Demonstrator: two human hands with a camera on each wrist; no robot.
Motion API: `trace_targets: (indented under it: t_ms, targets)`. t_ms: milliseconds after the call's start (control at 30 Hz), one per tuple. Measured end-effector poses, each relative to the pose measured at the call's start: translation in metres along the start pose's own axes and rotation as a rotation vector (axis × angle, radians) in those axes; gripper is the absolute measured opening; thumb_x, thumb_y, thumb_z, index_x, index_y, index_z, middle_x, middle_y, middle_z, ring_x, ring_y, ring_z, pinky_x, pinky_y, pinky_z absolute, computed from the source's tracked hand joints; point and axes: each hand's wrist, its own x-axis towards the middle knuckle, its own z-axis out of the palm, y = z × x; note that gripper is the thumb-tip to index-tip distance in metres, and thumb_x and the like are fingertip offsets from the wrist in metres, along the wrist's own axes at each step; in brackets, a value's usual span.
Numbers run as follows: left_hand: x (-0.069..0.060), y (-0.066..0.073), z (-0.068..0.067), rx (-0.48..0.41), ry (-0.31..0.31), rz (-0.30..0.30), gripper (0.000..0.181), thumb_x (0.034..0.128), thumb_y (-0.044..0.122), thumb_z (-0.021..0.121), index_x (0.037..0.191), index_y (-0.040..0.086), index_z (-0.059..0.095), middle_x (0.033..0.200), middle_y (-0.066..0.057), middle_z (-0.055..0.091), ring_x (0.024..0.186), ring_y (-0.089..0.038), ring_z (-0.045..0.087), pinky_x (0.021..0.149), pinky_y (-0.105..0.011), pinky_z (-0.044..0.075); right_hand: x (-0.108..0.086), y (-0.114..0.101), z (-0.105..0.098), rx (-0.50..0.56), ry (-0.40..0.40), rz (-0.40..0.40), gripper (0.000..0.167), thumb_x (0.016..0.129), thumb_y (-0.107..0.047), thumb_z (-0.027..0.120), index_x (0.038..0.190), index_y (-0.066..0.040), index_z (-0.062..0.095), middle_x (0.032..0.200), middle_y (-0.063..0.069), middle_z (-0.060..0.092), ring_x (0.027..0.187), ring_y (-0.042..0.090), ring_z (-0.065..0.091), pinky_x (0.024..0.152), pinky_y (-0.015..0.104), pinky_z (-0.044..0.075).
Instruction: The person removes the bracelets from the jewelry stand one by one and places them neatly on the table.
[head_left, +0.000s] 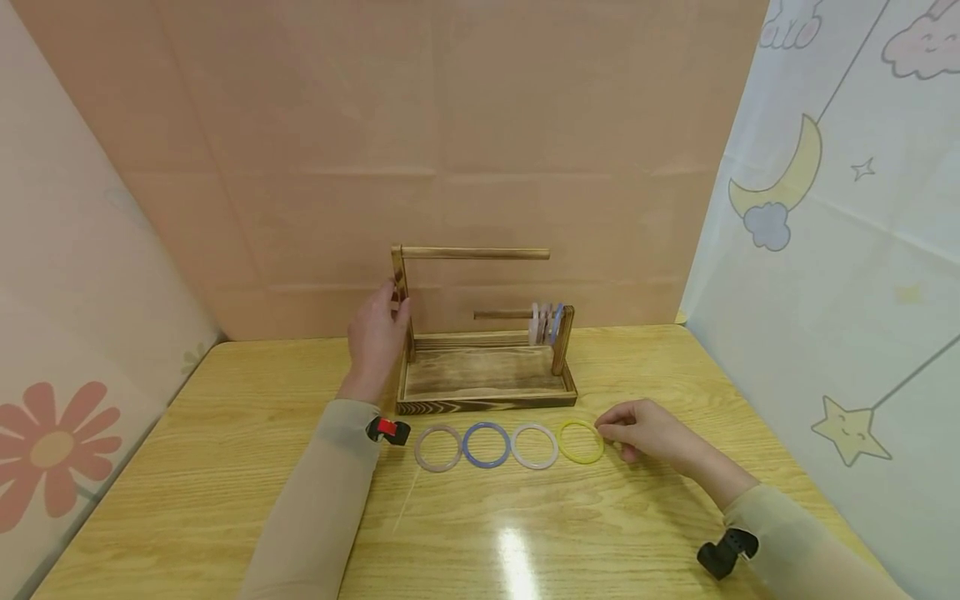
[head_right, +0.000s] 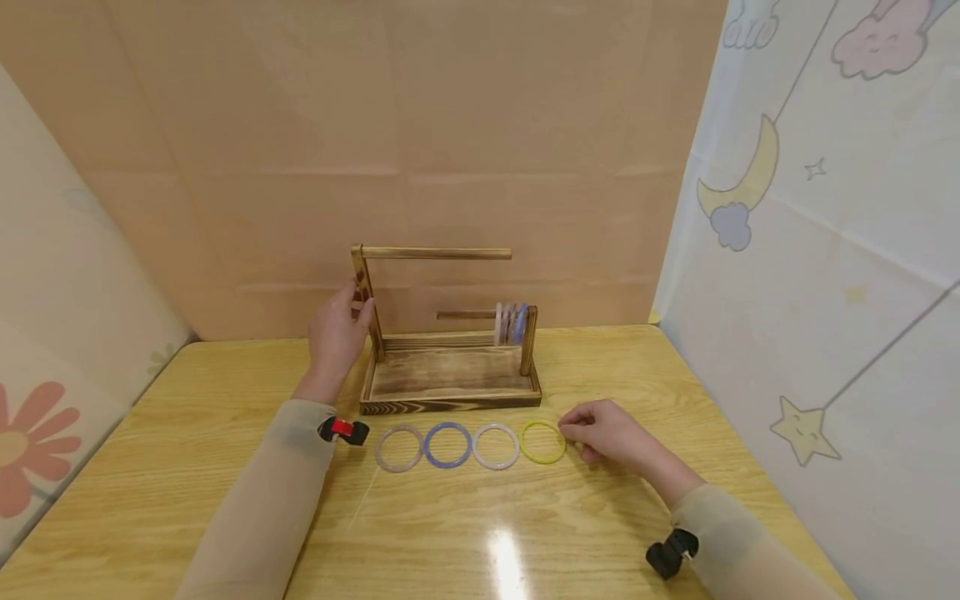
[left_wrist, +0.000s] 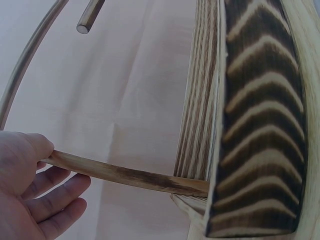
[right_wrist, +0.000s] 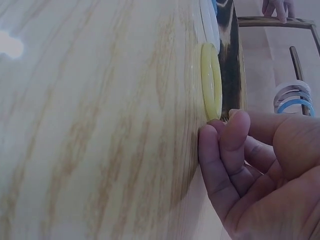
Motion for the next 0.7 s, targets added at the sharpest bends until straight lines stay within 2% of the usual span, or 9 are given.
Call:
trace_targets:
  t_ms: [200,467,700]
  targets:
    - [0.001,-0.002,0.001,-0.001,0.0,0.003,0.032,0.1108,0.023,0.071,0.134,0.0,0.068,0.119,-0.019,0.078,0.094,-0.036,0.08,0.072,-0.056,0.061,0.0,-0.001,-0.001,-0.002,0.005,-0.002,0.034,0.111,-0.013,0.068,0.136,0.01,0.069,0.102,0.012,0.074,0.066,0.022,0.063,0.065,0.04,0.057]
    - [0.001,-0.003,0.002,0.002,-0.003,0.005,0.033,0.1111,0.023,0.07,0.135,0.0,0.068,0.121,-0.02,0.078,0.093,-0.036,0.08,0.073,-0.057,0.061,-0.001,-0.005,-0.003,-0.017,0.018,-0.052,0.032,0.112,-0.014,0.067,0.134,0.009,0.071,0.099,0.013,0.073,0.067,0.025,0.065,0.065,0.04,0.057]
    - [0.001,-0.002,0.002,-0.006,-0.003,-0.005,0.035,0.1107,0.022,0.071,0.137,-0.002,0.068,0.122,-0.021,0.077,0.094,-0.038,0.079,0.076,-0.058,0.061,0.0,-0.012,-0.001,-0.037,0.086,-0.04,0.038,0.112,-0.023,0.069,0.138,0.005,0.071,0.103,0.014,0.071,0.068,0.024,0.063,0.067,0.038,0.053]
